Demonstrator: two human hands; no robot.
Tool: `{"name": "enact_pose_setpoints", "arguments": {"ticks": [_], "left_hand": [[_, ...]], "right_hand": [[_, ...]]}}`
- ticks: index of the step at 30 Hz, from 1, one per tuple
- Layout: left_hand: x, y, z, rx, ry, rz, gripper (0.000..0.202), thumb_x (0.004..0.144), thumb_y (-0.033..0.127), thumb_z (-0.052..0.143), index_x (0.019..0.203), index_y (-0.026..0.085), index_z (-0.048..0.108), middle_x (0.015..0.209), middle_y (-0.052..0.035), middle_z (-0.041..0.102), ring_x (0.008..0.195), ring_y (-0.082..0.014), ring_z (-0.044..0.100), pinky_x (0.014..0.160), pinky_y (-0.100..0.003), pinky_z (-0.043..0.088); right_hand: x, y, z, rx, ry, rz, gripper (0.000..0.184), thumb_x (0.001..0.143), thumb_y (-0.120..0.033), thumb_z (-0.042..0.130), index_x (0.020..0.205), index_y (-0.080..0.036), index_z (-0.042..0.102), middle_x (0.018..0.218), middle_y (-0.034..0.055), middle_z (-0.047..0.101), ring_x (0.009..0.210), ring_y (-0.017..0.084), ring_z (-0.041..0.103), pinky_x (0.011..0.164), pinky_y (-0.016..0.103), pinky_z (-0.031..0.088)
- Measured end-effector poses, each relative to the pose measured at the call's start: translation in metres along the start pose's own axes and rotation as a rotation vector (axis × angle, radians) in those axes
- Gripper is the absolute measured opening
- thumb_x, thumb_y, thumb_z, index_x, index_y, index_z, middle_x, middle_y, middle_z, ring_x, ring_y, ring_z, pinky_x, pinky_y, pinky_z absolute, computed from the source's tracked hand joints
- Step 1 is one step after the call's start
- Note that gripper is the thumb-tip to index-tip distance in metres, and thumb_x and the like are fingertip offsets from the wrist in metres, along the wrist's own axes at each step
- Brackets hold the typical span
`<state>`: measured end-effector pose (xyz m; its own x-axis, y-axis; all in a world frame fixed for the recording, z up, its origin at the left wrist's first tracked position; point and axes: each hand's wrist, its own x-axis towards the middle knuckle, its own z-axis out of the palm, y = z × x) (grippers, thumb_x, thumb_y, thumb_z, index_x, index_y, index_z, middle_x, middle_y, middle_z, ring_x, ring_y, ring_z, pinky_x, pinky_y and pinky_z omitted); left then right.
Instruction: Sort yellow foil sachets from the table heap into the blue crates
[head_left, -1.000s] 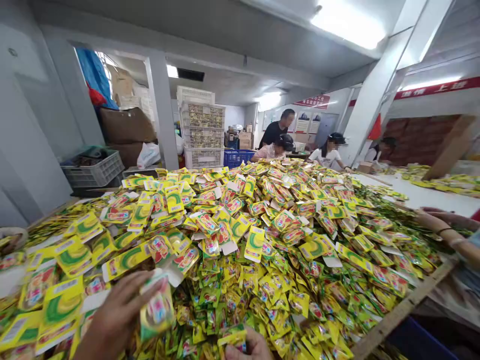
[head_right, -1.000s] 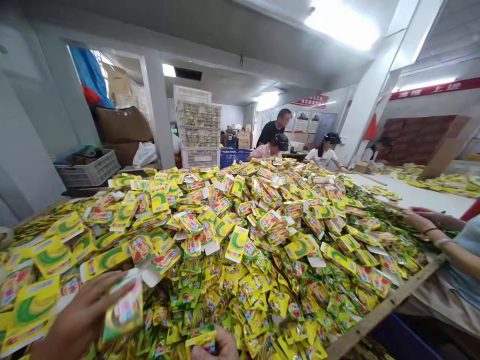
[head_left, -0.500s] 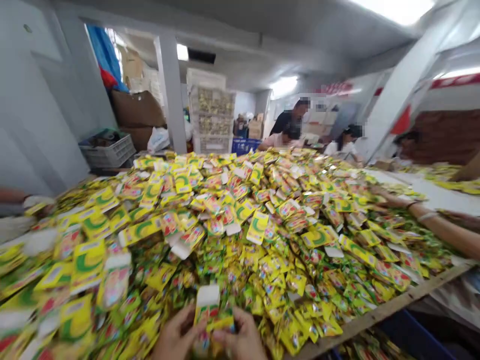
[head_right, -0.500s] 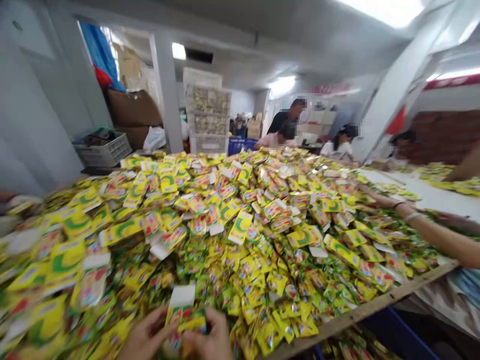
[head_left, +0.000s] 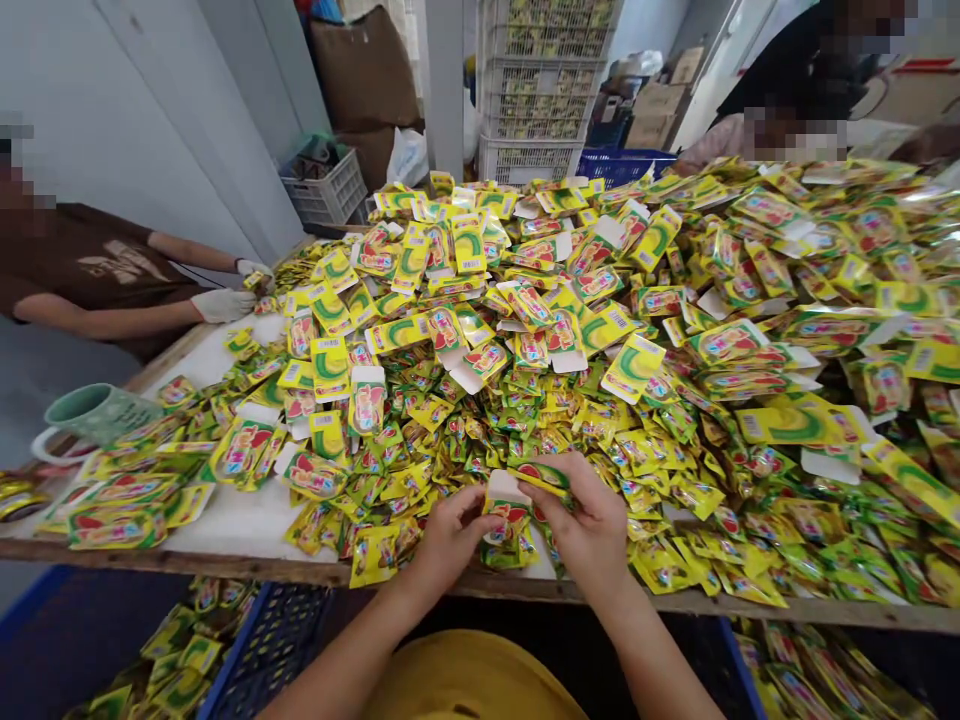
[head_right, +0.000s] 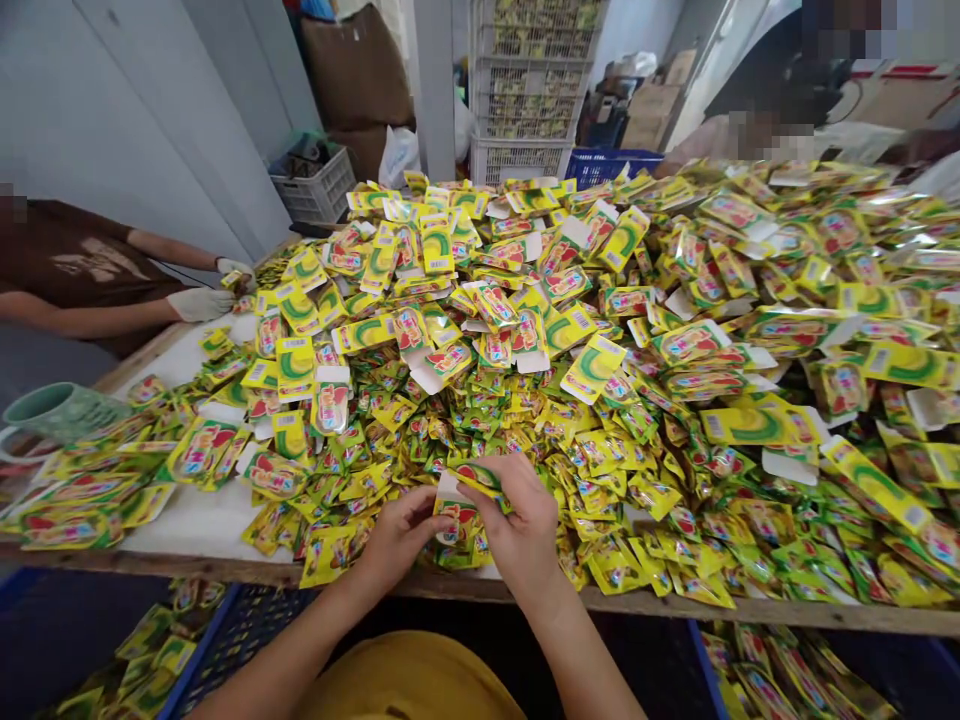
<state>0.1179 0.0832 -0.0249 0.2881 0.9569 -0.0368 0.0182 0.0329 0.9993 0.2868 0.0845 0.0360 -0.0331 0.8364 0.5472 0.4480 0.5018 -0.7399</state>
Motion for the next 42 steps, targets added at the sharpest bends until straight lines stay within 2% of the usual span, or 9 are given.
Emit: {"name": "enact_pose_setpoints", "arguments": {"ticks": [3,6,11,16,21,24,31,36,42], "left_hand": [[0.0,-0.001,0.0,0.019,0.012,0.012,0.024,0.078,0.024,0.066,0.101,0.017,0.068,0.094,-0.0052,0.071,0.087,-0.0199,0.062,0.078,-0.027,0.047],[-0.003,-0.002,0.001,0.059,0.02,-0.002,0.017,0.079,0.025,0.065,0.093,0.016,0.068,0.084,-0.003,0.067,0.079,-0.0173,0.059,0.072,-0.024,0.045],[-0.009,-0.002,0.003,0.16,0.046,0.009,0.012,0.079,0.026,0.064,0.08,0.015,0.065,0.065,0.0028,0.052,0.063,-0.0122,0.045,0.06,-0.022,0.035],[-0.014,0.002,0.004,0.074,-0.022,0.011,0.029,0.079,0.034,0.066,0.101,0.015,0.066,0.07,0.0028,0.05,0.066,-0.0122,0.042,0.061,-0.021,0.033],[-0.014,0.001,0.005,-0.009,-0.052,-0.002,0.027,0.078,0.04,0.066,0.076,0.013,0.064,0.062,0.0045,0.04,0.061,-0.0111,0.035,0.057,-0.021,0.028],[-0.014,-0.003,0.005,0.036,-0.045,-0.02,0.027,0.075,0.04,0.07,0.079,0.013,0.065,0.061,0.0052,0.039,0.059,-0.0106,0.033,0.055,-0.021,0.027],[-0.017,-0.006,0.007,0.039,-0.088,-0.028,0.034,0.074,0.041,0.071,0.093,0.014,0.067,0.07,0.0022,0.054,0.065,-0.0122,0.043,0.06,-0.021,0.034],[-0.022,-0.007,0.012,0.018,-0.09,0.01,0.037,0.073,0.042,0.072,0.098,0.014,0.068,0.083,-0.0019,0.064,0.077,-0.0168,0.053,0.069,-0.024,0.042],[-0.02,-0.005,0.012,-0.041,-0.091,-0.003,0.036,0.073,0.038,0.073,0.099,0.013,0.066,0.089,-0.0032,0.066,0.084,-0.0191,0.057,0.076,-0.026,0.045]], "right_hand": [[-0.006,0.006,0.008,-0.079,-0.124,-0.071,0.023,0.083,-0.009,0.061,0.102,-0.021,0.062,0.091,0.004,0.064,0.086,0.02,0.056,0.081,0.035,0.044],[-0.016,0.007,0.013,-0.247,-0.2,-0.028,0.026,0.082,-0.005,0.056,0.104,-0.018,0.061,0.095,0.0076,0.061,0.091,0.022,0.053,0.083,0.037,0.044],[-0.01,-0.022,0.004,-0.533,-0.451,0.13,0.014,0.08,-0.004,0.051,0.079,-0.016,0.058,0.086,0.0088,0.055,0.085,0.025,0.05,0.074,0.037,0.044],[0.003,-0.043,-0.014,-0.466,-0.716,0.051,0.031,0.078,0.004,0.045,0.095,-0.017,0.058,0.094,0.007,0.057,0.089,0.021,0.052,0.077,0.032,0.043],[0.002,-0.032,-0.012,-0.447,-0.568,-0.015,0.023,0.085,-0.004,0.045,0.093,-0.019,0.061,0.084,0.0051,0.059,0.077,0.018,0.054,0.067,0.029,0.041],[0.0,-0.022,-0.009,-0.391,-0.496,-0.118,0.024,0.088,-0.008,0.045,0.081,-0.019,0.065,0.081,0.0057,0.058,0.076,0.017,0.052,0.065,0.028,0.039],[0.003,-0.028,-0.014,-0.392,-0.729,-0.03,0.023,0.083,-0.003,0.047,0.078,-0.018,0.064,0.078,0.0035,0.055,0.073,0.016,0.05,0.064,0.027,0.038],[-0.001,-0.032,-0.01,-0.35,-0.797,-0.101,0.029,0.074,0.005,0.047,0.078,-0.019,0.064,0.082,0.0034,0.058,0.08,0.017,0.05,0.071,0.029,0.038],[-0.015,-0.018,-0.001,-0.447,-0.538,-0.133,0.017,0.092,-0.018,0.052,0.081,-0.017,0.064,0.074,0.0047,0.061,0.074,0.018,0.048,0.07,0.033,0.036]]}}
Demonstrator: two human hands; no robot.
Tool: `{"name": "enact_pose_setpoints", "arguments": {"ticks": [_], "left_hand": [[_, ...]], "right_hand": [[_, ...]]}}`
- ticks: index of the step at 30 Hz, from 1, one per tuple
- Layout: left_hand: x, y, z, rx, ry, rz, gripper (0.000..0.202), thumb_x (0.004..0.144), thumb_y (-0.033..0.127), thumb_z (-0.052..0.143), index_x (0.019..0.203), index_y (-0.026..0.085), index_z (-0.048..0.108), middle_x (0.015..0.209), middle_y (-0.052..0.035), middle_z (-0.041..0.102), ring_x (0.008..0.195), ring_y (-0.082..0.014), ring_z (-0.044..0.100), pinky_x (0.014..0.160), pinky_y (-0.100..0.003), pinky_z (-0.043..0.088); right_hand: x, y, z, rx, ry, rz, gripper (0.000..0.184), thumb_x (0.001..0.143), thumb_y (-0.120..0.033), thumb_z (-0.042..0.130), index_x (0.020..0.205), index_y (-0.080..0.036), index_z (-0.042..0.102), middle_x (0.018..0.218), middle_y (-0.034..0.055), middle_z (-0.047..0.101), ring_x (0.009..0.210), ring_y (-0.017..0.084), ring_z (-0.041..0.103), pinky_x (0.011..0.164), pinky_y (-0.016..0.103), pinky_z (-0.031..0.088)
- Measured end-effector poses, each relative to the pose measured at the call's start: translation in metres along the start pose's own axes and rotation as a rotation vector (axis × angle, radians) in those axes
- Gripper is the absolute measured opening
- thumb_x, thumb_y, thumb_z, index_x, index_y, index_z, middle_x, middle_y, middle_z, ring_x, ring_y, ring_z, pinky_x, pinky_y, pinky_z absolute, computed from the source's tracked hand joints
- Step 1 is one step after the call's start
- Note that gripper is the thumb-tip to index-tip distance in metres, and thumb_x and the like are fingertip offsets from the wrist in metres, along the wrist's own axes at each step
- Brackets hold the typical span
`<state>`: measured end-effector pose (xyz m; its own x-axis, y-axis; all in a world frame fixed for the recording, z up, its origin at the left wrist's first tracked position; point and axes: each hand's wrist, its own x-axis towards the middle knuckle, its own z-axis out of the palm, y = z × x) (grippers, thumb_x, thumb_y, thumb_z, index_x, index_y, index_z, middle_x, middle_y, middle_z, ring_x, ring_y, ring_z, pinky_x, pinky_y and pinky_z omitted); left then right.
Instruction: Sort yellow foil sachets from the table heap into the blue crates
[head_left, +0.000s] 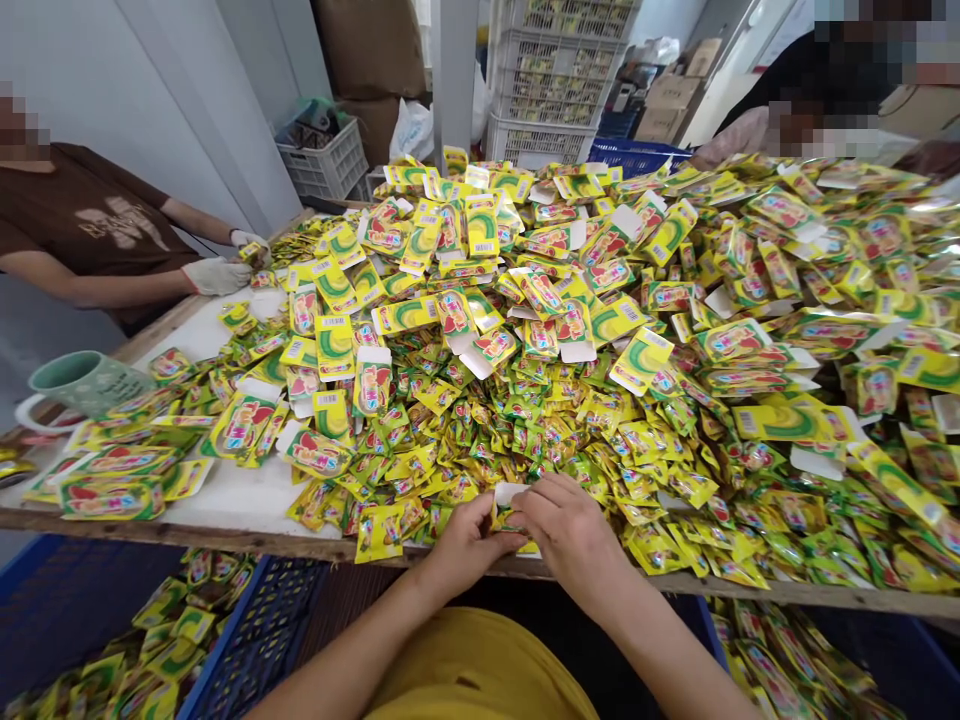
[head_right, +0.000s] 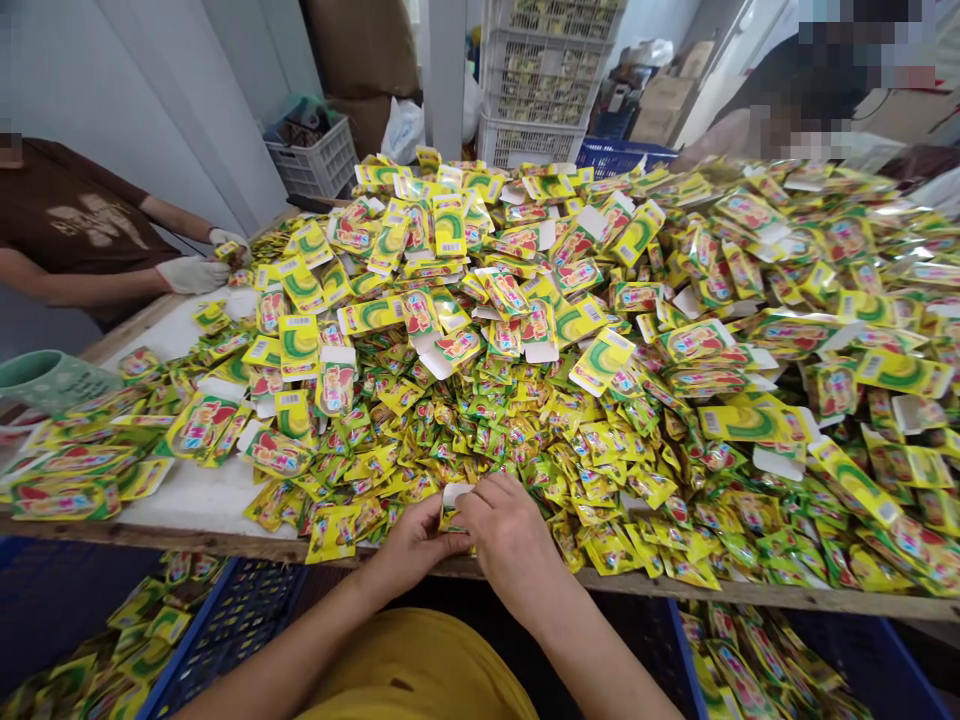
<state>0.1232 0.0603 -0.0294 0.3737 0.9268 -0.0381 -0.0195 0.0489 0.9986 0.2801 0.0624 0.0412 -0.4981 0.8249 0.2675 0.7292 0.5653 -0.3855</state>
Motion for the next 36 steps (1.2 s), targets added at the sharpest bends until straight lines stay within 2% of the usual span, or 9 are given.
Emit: {"name": "enact_pose_setpoints", "arguments": {"ticks": [5,11,16,19,22,25,29,33,36], "left_hand": [[0.001,0.003,0.001,-0.088,-0.004,0.005,0.039,0.073,0.028,0.074,0.109,0.017,0.064,0.101,-0.0039,0.068,0.093,-0.0197,0.057,0.083,-0.027,0.044],[0.001,-0.004,0.004,0.131,0.011,0.036,0.013,0.074,0.024,0.069,0.08,0.012,0.067,0.07,0.0012,0.061,0.065,-0.0123,0.048,0.061,-0.021,0.038],[0.0,-0.005,0.003,0.178,0.005,0.067,0.014,0.074,0.019,0.065,0.087,0.013,0.068,0.077,-0.0011,0.065,0.07,-0.0144,0.052,0.066,-0.022,0.041],[-0.001,-0.005,0.004,0.163,0.034,0.013,0.017,0.077,0.029,0.066,0.081,0.013,0.069,0.071,-0.0009,0.064,0.067,-0.0144,0.052,0.064,-0.023,0.042],[-0.001,-0.003,0.002,0.147,0.032,-0.049,0.024,0.075,0.034,0.07,0.086,0.013,0.07,0.073,-0.0017,0.066,0.068,-0.0159,0.056,0.065,-0.024,0.045],[-0.007,0.004,-0.006,0.073,-0.05,-0.041,0.036,0.08,0.038,0.064,0.11,0.018,0.067,0.103,-0.0059,0.069,0.094,-0.022,0.06,0.089,-0.03,0.046],[-0.017,0.018,-0.019,-0.004,-0.104,-0.134,0.038,0.093,0.038,0.043,0.123,0.025,0.061,0.132,-0.0045,0.058,0.124,-0.0222,0.047,0.112,-0.035,0.026],[-0.018,0.025,-0.015,-0.114,-0.124,-0.19,0.028,0.083,0.022,0.057,0.109,0.021,0.069,0.117,-0.0053,0.067,0.114,-0.0233,0.056,0.105,-0.035,0.037],[-0.016,0.022,-0.007,-0.209,0.041,-0.203,0.022,0.079,0.02,0.063,0.1,0.02,0.07,0.101,-0.0043,0.071,0.098,-0.0212,0.063,0.09,-0.031,0.048]], "right_hand": [[-0.008,-0.006,-0.002,-0.013,-0.023,0.029,0.011,0.089,-0.028,0.059,0.087,-0.022,0.068,0.095,0.007,0.066,0.089,0.023,0.049,0.078,0.04,0.036],[-0.007,-0.005,0.0,-0.002,-0.047,0.059,0.01,0.084,-0.032,0.066,0.082,-0.024,0.071,0.131,0.0068,0.053,0.13,0.034,0.031,0.096,0.052,0.031],[-0.013,-0.002,0.016,0.085,-0.055,0.098,0.01,0.084,-0.03,0.065,0.08,-0.023,0.072,0.125,0.0069,0.059,0.126,0.033,0.038,0.094,0.053,0.036],[-0.024,0.0,0.019,0.26,0.157,0.151,0.014,0.087,-0.025,0.06,0.093,-0.027,0.072,0.116,0.0079,0.063,0.115,0.027,0.049,0.092,0.048,0.042],[-0.033,0.002,0.024,0.586,0.363,0.421,0.014,0.087,-0.03,0.06,0.091,-0.022,0.071,0.093,0.0074,0.066,0.087,0.021,0.06,0.076,0.035,0.05],[-0.036,0.003,0.032,0.976,0.407,0.68,0.021,0.08,-0.039,0.066,0.086,-0.018,0.066,0.078,0.0042,0.065,0.067,0.016,0.059,0.058,0.026,0.05],[-0.035,0.001,0.039,1.237,0.36,0.721,0.021,0.076,-0.037,0.07,0.084,-0.018,0.065,0.078,0.0025,0.064,0.069,0.014,0.057,0.063,0.027,0.05],[-0.029,-0.004,0.04,1.317,0.312,0.729,0.022,0.064,-0.021,0.076,0.081,-0.02,0.062,0.069,-0.0032,0.057,0.065,0.012,0.052,0.059,0.022,0.043],[-0.024,-0.004,0.04,1.187,0.306,0.716,0.009,0.069,-0.021,0.07,0.077,-0.019,0.068,0.067,-0.0018,0.056,0.064,0.012,0.05,0.059,0.023,0.042]]}}
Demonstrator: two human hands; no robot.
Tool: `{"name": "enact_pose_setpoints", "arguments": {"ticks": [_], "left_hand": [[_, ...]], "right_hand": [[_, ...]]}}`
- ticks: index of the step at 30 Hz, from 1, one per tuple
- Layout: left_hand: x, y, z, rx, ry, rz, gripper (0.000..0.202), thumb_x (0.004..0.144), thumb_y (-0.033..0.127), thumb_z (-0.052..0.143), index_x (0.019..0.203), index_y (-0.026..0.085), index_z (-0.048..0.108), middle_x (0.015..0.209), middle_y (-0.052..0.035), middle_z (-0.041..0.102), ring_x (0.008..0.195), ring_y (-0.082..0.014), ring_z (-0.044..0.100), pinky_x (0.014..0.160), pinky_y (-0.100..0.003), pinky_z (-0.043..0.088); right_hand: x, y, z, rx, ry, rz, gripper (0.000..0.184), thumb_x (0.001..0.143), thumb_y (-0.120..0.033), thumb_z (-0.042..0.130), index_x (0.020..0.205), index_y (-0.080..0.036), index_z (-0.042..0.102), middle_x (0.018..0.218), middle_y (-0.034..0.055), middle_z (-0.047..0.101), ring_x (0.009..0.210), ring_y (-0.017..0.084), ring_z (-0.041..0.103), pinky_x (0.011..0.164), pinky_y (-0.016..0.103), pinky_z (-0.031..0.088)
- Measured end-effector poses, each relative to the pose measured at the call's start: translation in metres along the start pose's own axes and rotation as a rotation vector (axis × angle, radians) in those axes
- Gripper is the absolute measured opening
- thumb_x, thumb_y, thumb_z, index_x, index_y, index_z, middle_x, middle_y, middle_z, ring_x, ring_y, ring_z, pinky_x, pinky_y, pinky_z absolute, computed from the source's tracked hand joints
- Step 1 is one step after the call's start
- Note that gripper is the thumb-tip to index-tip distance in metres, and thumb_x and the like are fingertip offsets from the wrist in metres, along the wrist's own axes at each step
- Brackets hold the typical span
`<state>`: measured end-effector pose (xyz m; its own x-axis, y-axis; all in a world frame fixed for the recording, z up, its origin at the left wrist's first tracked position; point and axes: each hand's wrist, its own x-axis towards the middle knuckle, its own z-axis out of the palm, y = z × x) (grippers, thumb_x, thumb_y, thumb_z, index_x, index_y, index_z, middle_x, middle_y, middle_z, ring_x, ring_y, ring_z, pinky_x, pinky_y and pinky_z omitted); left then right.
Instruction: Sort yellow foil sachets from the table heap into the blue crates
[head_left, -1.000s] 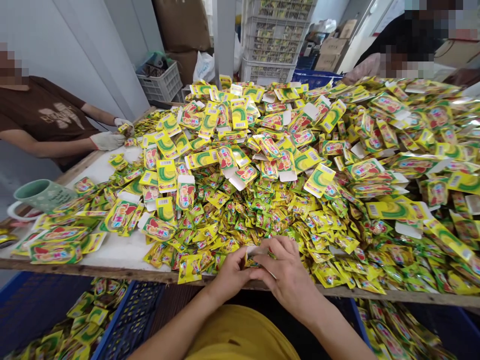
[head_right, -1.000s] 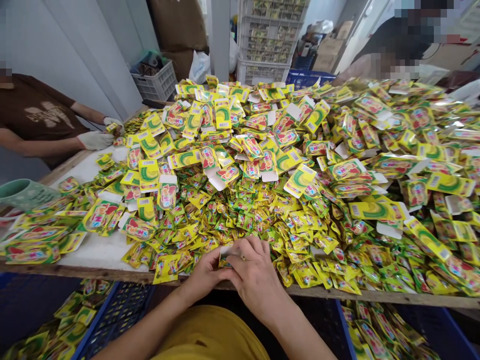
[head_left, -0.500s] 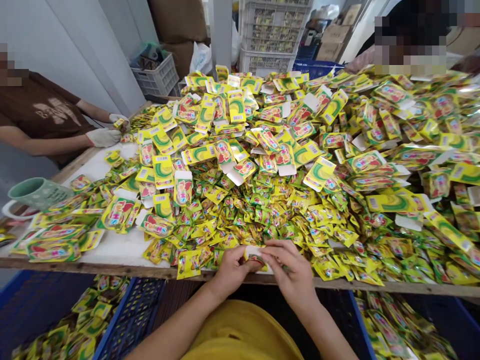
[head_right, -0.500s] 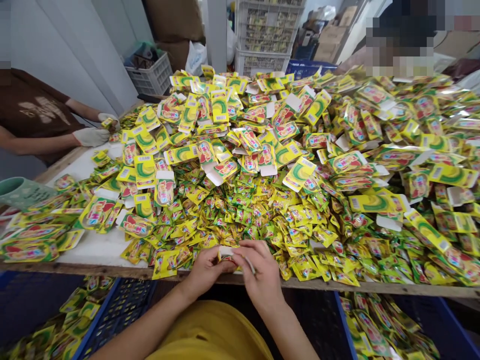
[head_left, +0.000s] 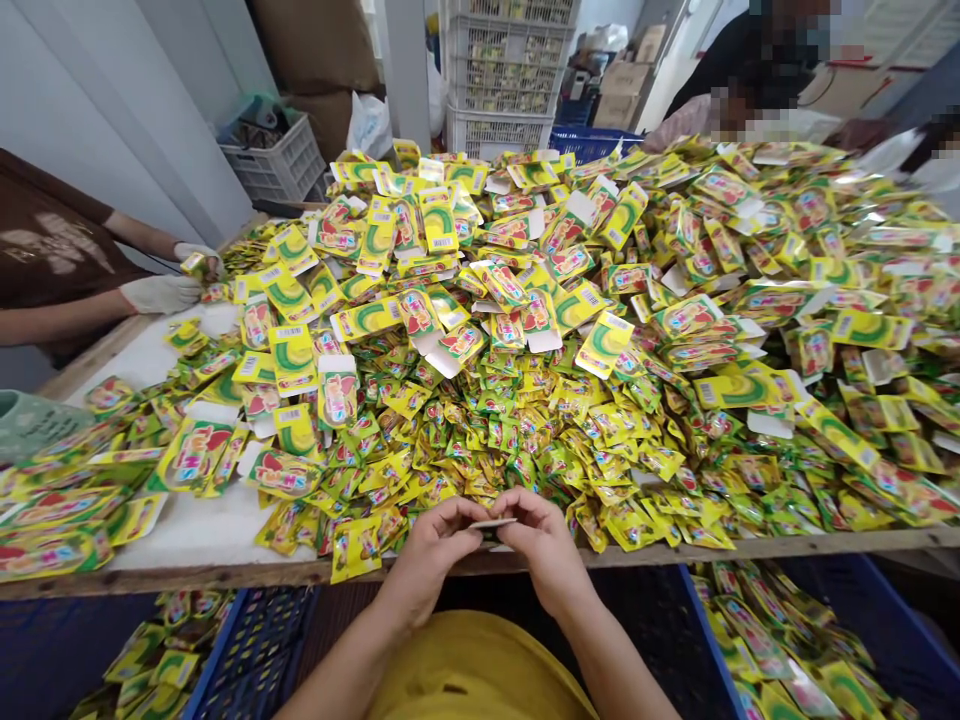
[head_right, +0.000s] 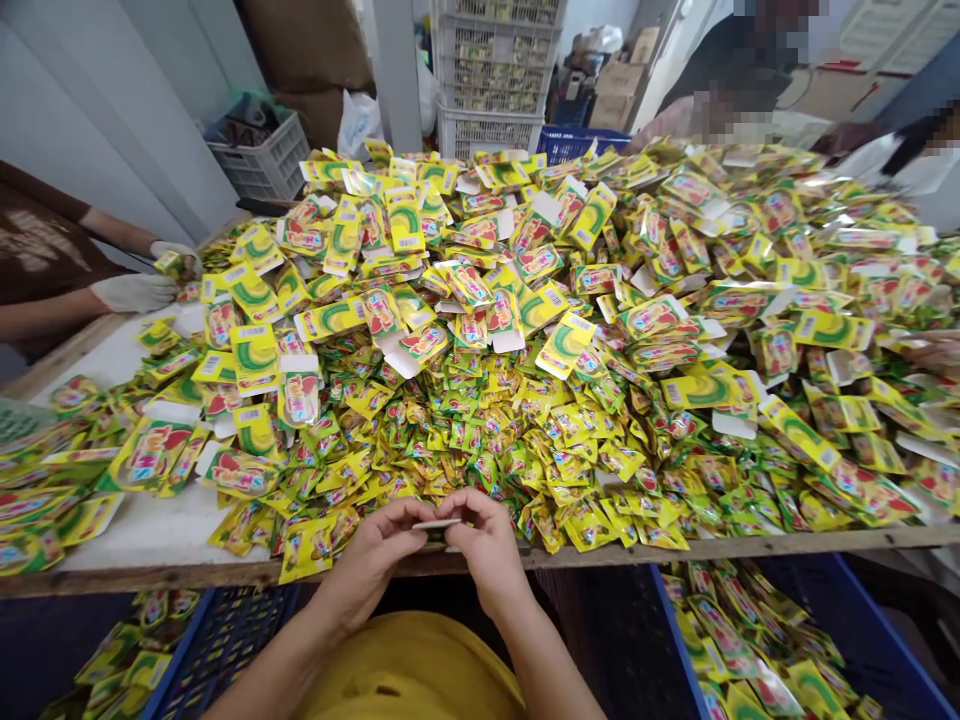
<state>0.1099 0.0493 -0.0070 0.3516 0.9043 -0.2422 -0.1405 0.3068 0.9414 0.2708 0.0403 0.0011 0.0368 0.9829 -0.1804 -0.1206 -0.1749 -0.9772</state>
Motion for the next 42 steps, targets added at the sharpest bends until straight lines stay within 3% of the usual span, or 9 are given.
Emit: {"name": "enact_pose_setpoints", "arguments": {"ticks": [7,12,20,27,32,34,37,40,42], "left_hand": [[0.009,-0.003,-0.006,0.319,0.245,0.319,0.017,0.078,0.026,0.07,0.093,0.021,0.076,0.095,-0.0049,0.075,0.091,-0.02,0.067,0.087,-0.029,0.05],[0.019,-0.002,-0.004,0.361,0.243,0.373,0.018,0.083,0.025,0.064,0.098,0.02,0.073,0.094,-0.0051,0.075,0.084,-0.0174,0.069,0.078,-0.027,0.055],[0.022,-0.013,-0.018,0.565,0.069,0.761,0.024,0.081,0.014,0.067,0.104,0.022,0.071,0.099,-0.0064,0.072,0.092,-0.0171,0.066,0.085,-0.03,0.053],[0.017,-0.023,-0.014,0.627,-0.093,0.663,0.032,0.087,0.013,0.059,0.117,0.023,0.062,0.097,-0.0072,0.065,0.09,-0.0159,0.062,0.079,-0.029,0.052],[0.019,-0.02,-0.008,0.667,-0.199,0.573,0.033,0.091,0.017,0.053,0.123,0.023,0.06,0.105,-0.0092,0.066,0.098,-0.0177,0.062,0.087,-0.029,0.049],[0.02,-0.016,-0.006,0.606,-0.12,0.534,0.03,0.091,0.019,0.052,0.119,0.022,0.062,0.109,-0.0086,0.068,0.101,-0.018,0.062,0.091,-0.03,0.049],[0.016,0.0,-0.016,0.496,0.153,0.44,0.023,0.089,0.026,0.055,0.109,0.021,0.067,0.107,-0.0066,0.071,0.099,-0.0184,0.064,0.09,-0.03,0.05],[-0.003,0.024,-0.051,0.432,0.451,0.33,0.026,0.083,0.037,0.062,0.101,0.02,0.069,0.102,-0.0046,0.073,0.09,-0.0193,0.067,0.081,-0.03,0.054],[-0.029,0.041,-0.088,0.467,0.624,0.224,0.033,0.079,0.045,0.063,0.103,0.023,0.068,0.1,-0.0011,0.074,0.081,-0.0187,0.068,0.071,-0.029,0.056]], "right_hand": [[0.008,-0.003,-0.005,-0.136,-0.014,-0.183,0.015,0.078,-0.033,0.068,0.086,-0.024,0.077,0.082,0.0055,0.067,0.082,0.019,0.06,0.072,0.032,0.05],[0.015,0.004,-0.004,-0.143,0.046,-0.133,0.014,0.071,-0.031,0.075,0.081,-0.021,0.076,0.077,0.0038,0.068,0.071,0.017,0.06,0.064,0.029,0.05],[0.012,0.021,-0.01,-0.273,0.029,-0.339,0.009,0.075,-0.025,0.074,0.083,-0.026,0.077,0.084,0.0052,0.067,0.082,0.019,0.064,0.071,0.032,0.051],[0.021,0.0,-0.041,-0.596,-0.07,-0.482,0.019,0.089,-0.024,0.056,0.098,-0.026,0.073,0.1,0.0072,0.066,0.095,0.02,0.062,0.082,0.036,0.052],[0.096,-0.036,-0.083,-1.253,0.315,-0.578,0.045,0.076,-0.021,0.066,0.121,-0.016,0.062,0.121,0.0173,0.058,0.114,0.036,0.046,0.094,0.053,0.04],[0.121,-0.042,-0.096,-1.36,0.272,-0.554,0.044,0.074,-0.018,0.066,0.117,-0.014,0.064,0.115,0.0173,0.063,0.111,0.035,0.048,0.093,0.051,0.041],[0.132,-0.048,-0.113,-1.362,0.21,-0.568,0.029,0.08,-0.018,0.058,0.107,-0.017,0.07,0.1,0.0121,0.07,0.098,0.028,0.058,0.088,0.041,0.046],[0.117,-0.057,-0.124,-1.277,0.35,-0.564,0.028,0.086,-0.028,0.052,0.101,-0.015,0.071,0.092,0.0114,0.07,0.085,0.025,0.062,0.077,0.036,0.049],[0.101,-0.062,-0.124,-1.161,0.318,-0.47,0.032,0.085,-0.037,0.054,0.097,-0.013,0.072,0.083,0.0093,0.071,0.075,0.023,0.063,0.068,0.033,0.049]]}}
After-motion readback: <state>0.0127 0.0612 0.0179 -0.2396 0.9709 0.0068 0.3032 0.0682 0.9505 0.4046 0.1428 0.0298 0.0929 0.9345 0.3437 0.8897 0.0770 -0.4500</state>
